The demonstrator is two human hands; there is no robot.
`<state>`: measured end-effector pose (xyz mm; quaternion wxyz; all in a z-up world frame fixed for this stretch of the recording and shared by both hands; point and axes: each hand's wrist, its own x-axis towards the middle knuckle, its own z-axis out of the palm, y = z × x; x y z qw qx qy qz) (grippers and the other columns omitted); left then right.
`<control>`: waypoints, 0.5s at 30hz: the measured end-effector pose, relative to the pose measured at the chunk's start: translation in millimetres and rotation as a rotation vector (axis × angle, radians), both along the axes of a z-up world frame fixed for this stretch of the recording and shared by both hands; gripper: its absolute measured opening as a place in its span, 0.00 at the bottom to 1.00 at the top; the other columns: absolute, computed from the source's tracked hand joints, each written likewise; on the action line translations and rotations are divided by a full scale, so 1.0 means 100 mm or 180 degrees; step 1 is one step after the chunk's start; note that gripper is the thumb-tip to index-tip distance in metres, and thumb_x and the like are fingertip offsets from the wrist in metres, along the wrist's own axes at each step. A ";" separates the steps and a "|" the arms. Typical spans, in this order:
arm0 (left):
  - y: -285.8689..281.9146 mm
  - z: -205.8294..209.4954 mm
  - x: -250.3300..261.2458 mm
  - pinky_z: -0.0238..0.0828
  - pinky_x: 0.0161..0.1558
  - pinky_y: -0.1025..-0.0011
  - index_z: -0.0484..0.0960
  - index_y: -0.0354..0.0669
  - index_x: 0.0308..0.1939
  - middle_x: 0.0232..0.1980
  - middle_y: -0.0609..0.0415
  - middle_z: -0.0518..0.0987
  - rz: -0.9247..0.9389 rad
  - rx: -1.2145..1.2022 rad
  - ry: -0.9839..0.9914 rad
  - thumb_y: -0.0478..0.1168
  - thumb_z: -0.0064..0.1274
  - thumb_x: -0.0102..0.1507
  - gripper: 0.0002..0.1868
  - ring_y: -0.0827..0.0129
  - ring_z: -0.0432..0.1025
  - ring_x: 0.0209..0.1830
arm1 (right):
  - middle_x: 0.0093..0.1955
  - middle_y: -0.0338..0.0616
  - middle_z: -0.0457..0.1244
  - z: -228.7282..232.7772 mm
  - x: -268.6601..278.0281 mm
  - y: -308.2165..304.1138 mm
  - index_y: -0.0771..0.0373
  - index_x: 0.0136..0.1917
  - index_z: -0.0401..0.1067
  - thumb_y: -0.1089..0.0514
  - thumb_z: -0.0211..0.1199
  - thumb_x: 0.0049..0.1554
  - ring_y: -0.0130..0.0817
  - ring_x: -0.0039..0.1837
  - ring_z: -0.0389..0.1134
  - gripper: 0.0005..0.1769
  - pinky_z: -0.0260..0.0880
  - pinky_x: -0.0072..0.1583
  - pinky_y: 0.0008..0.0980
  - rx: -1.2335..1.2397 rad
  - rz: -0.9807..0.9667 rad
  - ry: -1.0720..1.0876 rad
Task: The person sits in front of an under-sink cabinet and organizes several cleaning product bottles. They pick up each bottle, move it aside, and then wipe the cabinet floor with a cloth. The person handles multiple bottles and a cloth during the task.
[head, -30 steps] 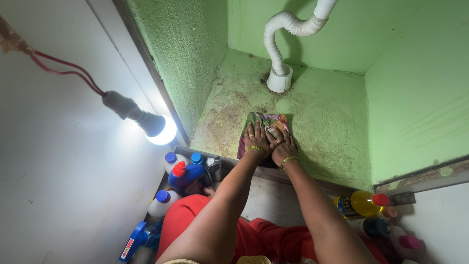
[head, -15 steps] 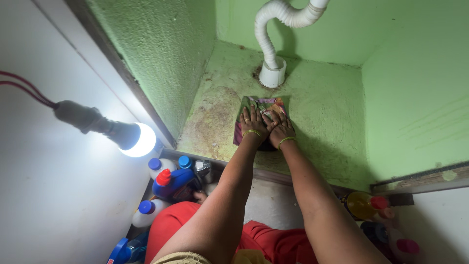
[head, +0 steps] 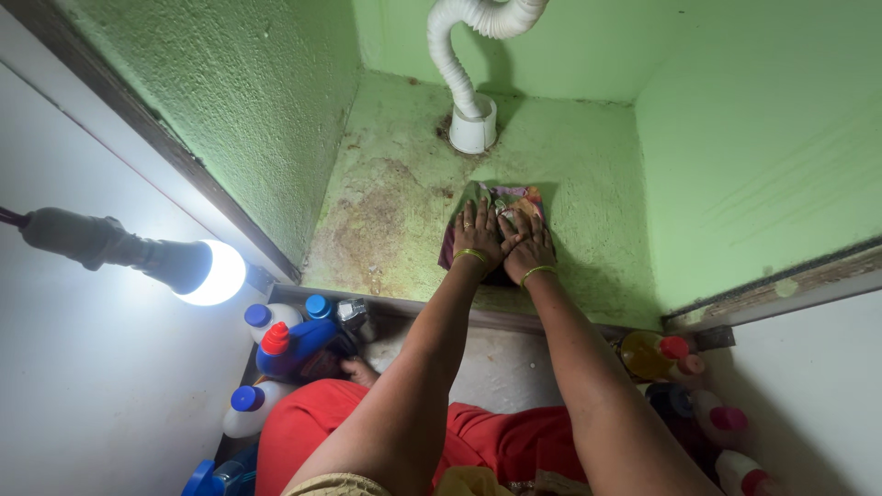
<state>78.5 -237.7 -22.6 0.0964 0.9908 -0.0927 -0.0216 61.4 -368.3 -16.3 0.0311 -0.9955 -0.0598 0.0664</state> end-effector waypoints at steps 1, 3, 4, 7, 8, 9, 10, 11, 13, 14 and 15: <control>0.00 0.01 -0.06 0.28 0.78 0.50 0.46 0.44 0.82 0.86 0.47 0.37 -0.0023 0.0002 0.0051 0.79 0.21 0.64 0.54 0.46 0.31 0.84 | 0.88 0.33 0.29 0.00 -0.05 0.00 0.33 0.84 0.40 0.47 0.42 0.62 0.49 0.87 0.25 0.38 0.29 0.81 0.49 0.0002 -0.0034 0.0011; -0.01 0.05 -0.15 0.27 0.78 0.50 0.46 0.45 0.82 0.86 0.48 0.37 -0.0030 -0.0022 0.0115 0.79 0.21 0.64 0.54 0.47 0.30 0.85 | 0.88 0.32 0.28 0.00 -0.14 0.01 0.32 0.83 0.40 0.47 0.41 0.63 0.48 0.87 0.25 0.37 0.28 0.81 0.49 0.0028 -0.0084 0.0017; -0.01 0.07 -0.20 0.27 0.78 0.50 0.45 0.46 0.82 0.86 0.48 0.36 -0.0035 -0.0033 0.0147 0.79 0.20 0.64 0.54 0.47 0.29 0.85 | 0.88 0.32 0.28 0.00 -0.18 0.01 0.32 0.83 0.40 0.48 0.41 0.63 0.48 0.87 0.25 0.37 0.28 0.82 0.49 0.0052 -0.0099 0.0011; -0.01 0.08 -0.37 0.26 0.78 0.50 0.44 0.46 0.82 0.86 0.49 0.35 -0.0054 -0.0066 0.0192 0.79 0.20 0.63 0.54 0.48 0.27 0.85 | 0.88 0.31 0.27 -0.01 -0.35 -0.01 0.31 0.84 0.39 0.47 0.40 0.63 0.48 0.87 0.25 0.37 0.28 0.81 0.49 0.0041 -0.0088 0.0043; -0.01 0.07 -0.43 0.26 0.78 0.50 0.44 0.46 0.82 0.86 0.49 0.35 -0.0067 -0.0058 0.0173 0.79 0.19 0.64 0.54 0.48 0.27 0.85 | 0.88 0.31 0.27 -0.01 -0.41 0.00 0.31 0.84 0.39 0.47 0.40 0.63 0.48 0.87 0.24 0.37 0.28 0.81 0.49 0.0023 -0.0071 0.0056; 0.00 0.07 -0.48 0.26 0.78 0.50 0.44 0.46 0.82 0.86 0.49 0.35 -0.0077 -0.0059 0.0155 0.79 0.19 0.64 0.54 0.48 0.27 0.85 | 0.88 0.31 0.26 0.00 -0.46 0.00 0.31 0.84 0.39 0.47 0.40 0.63 0.48 0.87 0.24 0.37 0.28 0.81 0.49 0.0017 -0.0076 0.0074; 0.00 0.06 -0.54 0.26 0.78 0.50 0.44 0.46 0.82 0.86 0.49 0.35 -0.0087 -0.0059 0.0138 0.79 0.19 0.64 0.54 0.47 0.28 0.85 | 0.88 0.31 0.26 0.00 -0.51 0.00 0.31 0.84 0.38 0.48 0.40 0.63 0.48 0.87 0.24 0.37 0.28 0.81 0.49 0.0011 -0.0081 0.0092; 0.01 0.06 -0.59 0.26 0.78 0.50 0.44 0.46 0.82 0.86 0.49 0.34 -0.0080 -0.0056 0.0161 0.79 0.19 0.64 0.54 0.47 0.27 0.85 | 0.88 0.31 0.26 0.01 -0.55 0.01 0.31 0.84 0.38 0.48 0.40 0.63 0.48 0.87 0.24 0.37 0.28 0.81 0.49 0.0003 -0.0086 0.0105; 0.01 0.06 -0.68 0.25 0.78 0.50 0.44 0.46 0.82 0.86 0.49 0.34 -0.0063 -0.0053 0.0200 0.79 0.19 0.64 0.54 0.47 0.27 0.85 | 0.88 0.31 0.26 0.03 -0.66 0.02 0.31 0.84 0.39 0.48 0.40 0.64 0.48 0.87 0.24 0.37 0.28 0.81 0.48 0.0045 -0.0087 0.0113; 0.02 0.07 -0.73 0.25 0.78 0.50 0.44 0.46 0.82 0.86 0.49 0.34 -0.0058 -0.0073 0.0207 0.79 0.20 0.64 0.54 0.47 0.27 0.85 | 0.88 0.31 0.26 0.04 -0.71 0.02 0.31 0.84 0.39 0.47 0.39 0.64 0.48 0.87 0.24 0.36 0.28 0.81 0.48 0.0065 -0.0085 0.0114; 0.03 0.07 -0.78 0.25 0.78 0.50 0.44 0.46 0.82 0.86 0.49 0.34 -0.0054 -0.0097 0.0209 0.79 0.20 0.64 0.54 0.47 0.26 0.85 | 0.88 0.31 0.26 0.05 -0.76 0.03 0.31 0.84 0.39 0.48 0.39 0.64 0.48 0.87 0.24 0.36 0.28 0.81 0.48 0.0059 -0.0089 0.0113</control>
